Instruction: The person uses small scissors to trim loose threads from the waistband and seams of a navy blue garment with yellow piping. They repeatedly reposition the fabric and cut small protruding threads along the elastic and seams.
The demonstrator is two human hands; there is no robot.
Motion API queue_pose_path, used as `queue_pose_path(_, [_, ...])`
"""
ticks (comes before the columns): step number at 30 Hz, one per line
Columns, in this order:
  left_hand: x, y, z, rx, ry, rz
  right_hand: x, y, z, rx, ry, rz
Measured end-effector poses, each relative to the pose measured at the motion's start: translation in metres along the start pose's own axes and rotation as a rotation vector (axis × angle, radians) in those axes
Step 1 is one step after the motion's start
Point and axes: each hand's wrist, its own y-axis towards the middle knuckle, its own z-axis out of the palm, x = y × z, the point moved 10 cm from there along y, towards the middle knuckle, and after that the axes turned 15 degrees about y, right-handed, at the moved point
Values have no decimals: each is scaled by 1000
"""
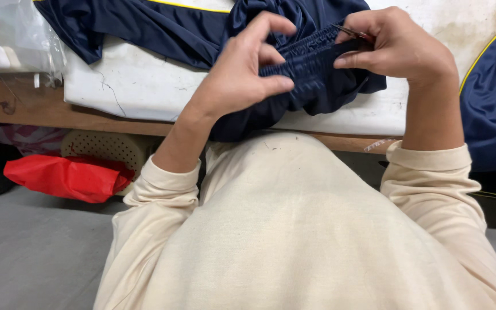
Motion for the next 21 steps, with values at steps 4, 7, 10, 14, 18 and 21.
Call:
queue_pose_path(4, [-38, -9, -33, -550, 707, 194, 27, -29, -7, -340, -276, -343])
queue_pose_path(7, [-61, -28, -27, -863, 997, 396, 71, -64, 27, -528, -619, -733])
queue_pose_path(10, [-43, -28, -23, -888, 883, 342, 88, -74, 59, -611, -735, -849])
queue_pose_path(14, [25, -11, -14, -610, -51, 107, 90, -62, 79, -520, -609, -720])
queue_pose_path(18, [44, -6, -1, -442, -514, 126, 66, -35, 73, -404, -134, -306])
queue_pose_path(21, [47, -6, 6, -352, -712, 90, 54, -33, 54, -543, 105, -93])
